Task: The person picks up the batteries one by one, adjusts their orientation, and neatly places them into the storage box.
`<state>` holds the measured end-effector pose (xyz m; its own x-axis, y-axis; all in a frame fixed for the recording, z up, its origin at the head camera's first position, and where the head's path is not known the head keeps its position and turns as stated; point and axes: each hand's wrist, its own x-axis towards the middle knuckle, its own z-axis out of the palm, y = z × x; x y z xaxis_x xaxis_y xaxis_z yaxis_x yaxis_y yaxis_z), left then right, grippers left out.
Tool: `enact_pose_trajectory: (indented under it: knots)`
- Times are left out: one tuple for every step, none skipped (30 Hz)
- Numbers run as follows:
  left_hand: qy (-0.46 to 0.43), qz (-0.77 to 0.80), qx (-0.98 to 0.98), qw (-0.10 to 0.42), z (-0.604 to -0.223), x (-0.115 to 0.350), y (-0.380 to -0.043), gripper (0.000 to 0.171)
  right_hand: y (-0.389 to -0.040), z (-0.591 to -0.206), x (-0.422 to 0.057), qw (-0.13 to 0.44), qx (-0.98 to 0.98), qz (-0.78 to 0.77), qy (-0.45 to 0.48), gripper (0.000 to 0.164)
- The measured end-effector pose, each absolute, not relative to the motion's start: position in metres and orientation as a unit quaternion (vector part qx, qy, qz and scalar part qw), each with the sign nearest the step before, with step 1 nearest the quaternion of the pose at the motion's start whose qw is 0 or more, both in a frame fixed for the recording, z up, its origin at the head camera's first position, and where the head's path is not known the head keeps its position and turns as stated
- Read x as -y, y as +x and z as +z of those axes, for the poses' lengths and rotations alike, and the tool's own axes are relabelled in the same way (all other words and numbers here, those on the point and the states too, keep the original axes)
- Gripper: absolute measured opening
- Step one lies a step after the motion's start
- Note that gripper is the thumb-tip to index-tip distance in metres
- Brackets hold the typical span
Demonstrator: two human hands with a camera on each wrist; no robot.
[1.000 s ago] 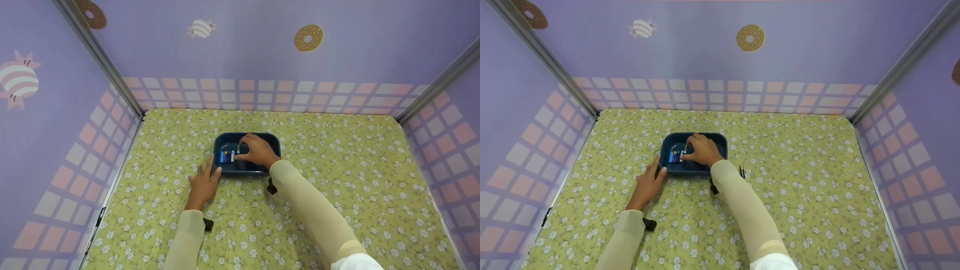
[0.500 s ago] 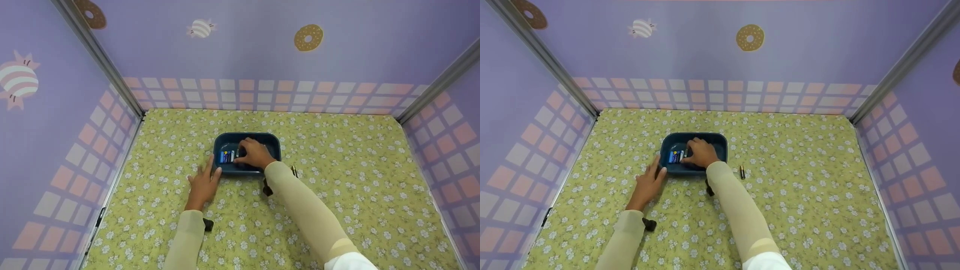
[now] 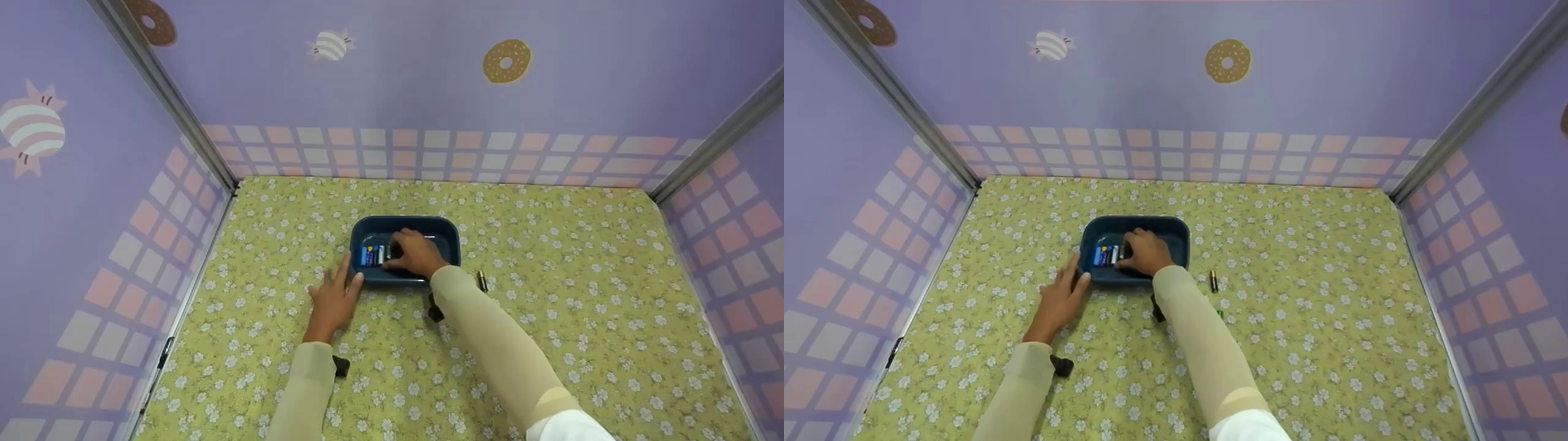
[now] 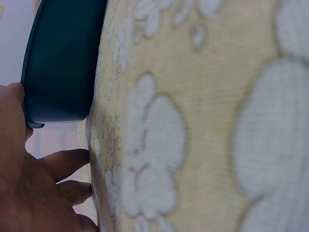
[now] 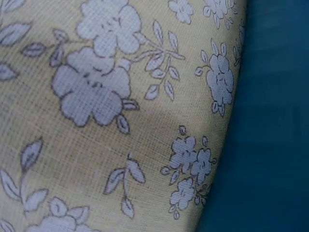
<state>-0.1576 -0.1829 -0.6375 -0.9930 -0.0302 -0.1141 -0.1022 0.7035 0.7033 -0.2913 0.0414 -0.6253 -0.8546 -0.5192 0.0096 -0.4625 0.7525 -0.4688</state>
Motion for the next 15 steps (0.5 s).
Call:
enact_pose_trajectory:
  knots:
    - [-0.035, 0.385, -0.921, 0.047, -0.6374, 0.1829, -0.1575, 0.072, -0.2913, -0.6255, -0.0414, 0.061, -0.935, -0.233, -0.262, 0.058]
    - [-0.036, 0.385, -0.921, 0.048, -0.6374, 0.1830, -0.1574, 0.071, -0.2912, -0.6255, -0.0414, 0.061, -0.935, -0.233, -0.261, 0.058]
    - [-0.037, 0.386, -0.921, 0.049, -0.6372, 0.1829, -0.1573, 0.071, -0.2912, -0.6255, -0.0413, 0.061, -0.935, -0.234, -0.261, 0.058]
    - [-0.038, 0.386, -0.920, 0.049, -0.6370, 0.1829, -0.1572, 0.070, -0.2910, -0.6254, -0.0413, 0.062, -0.935, -0.234, -0.260, 0.057]
    - [-0.038, 0.386, -0.920, 0.051, -0.6369, 0.1830, -0.1572, 0.070, -0.2911, -0.6253, -0.0411, 0.063, -0.935, -0.234, -0.261, 0.058]
    - [-0.039, 0.386, -0.920, 0.052, -0.6369, 0.1830, -0.1571, 0.070, -0.2910, -0.6254, -0.0410, 0.064, -0.935, -0.232, -0.260, 0.058]
    - [-0.040, 0.387, -0.920, 0.053, -0.6370, 0.1829, -0.1571, 0.070, -0.2909, -0.6254, -0.0409, 0.064, -0.935, -0.231, -0.260, 0.058]
    - [-0.040, 0.387, -0.919, 0.055, -0.6370, 0.1829, -0.1570, 0.070, -0.2908, -0.6254, -0.0409, 0.065, -0.935, -0.230, -0.260, 0.058]
    - [-0.041, 0.388, -0.919, 0.056, -0.6370, 0.1827, -0.1570, 0.070, -0.2909, -0.6256, -0.0408, 0.064, -0.936, -0.229, -0.260, 0.058]
    - [-0.042, 0.389, -0.918, 0.057, -0.6369, 0.1826, -0.1569, 0.071, -0.2909, -0.6259, -0.0407, 0.063, -0.936, -0.228, -0.261, 0.058]
    - [-0.043, 0.390, -0.918, 0.057, -0.6370, 0.1825, -0.1570, 0.071, -0.2909, -0.6261, -0.0407, 0.062, -0.936, -0.227, -0.261, 0.059]
    - [-0.045, 0.391, -0.918, 0.057, -0.6371, 0.1822, -0.1570, 0.071, -0.2909, -0.6264, -0.0407, 0.061, -0.936, -0.227, -0.262, 0.059]
    - [-0.045, 0.391, -0.917, 0.057, -0.6373, 0.1821, -0.1568, 0.071, -0.2910, -0.6268, -0.0407, 0.061, -0.936, -0.227, -0.262, 0.059]
    - [-0.045, 0.391, -0.918, 0.056, -0.6374, 0.1819, -0.1567, 0.071, -0.2910, -0.6272, -0.0407, 0.061, -0.936, -0.226, -0.263, 0.060]
    - [-0.046, 0.391, -0.918, 0.054, -0.6376, 0.1818, -0.1566, 0.071, -0.2909, -0.6276, -0.0407, 0.061, -0.936, -0.224, -0.263, 0.061]
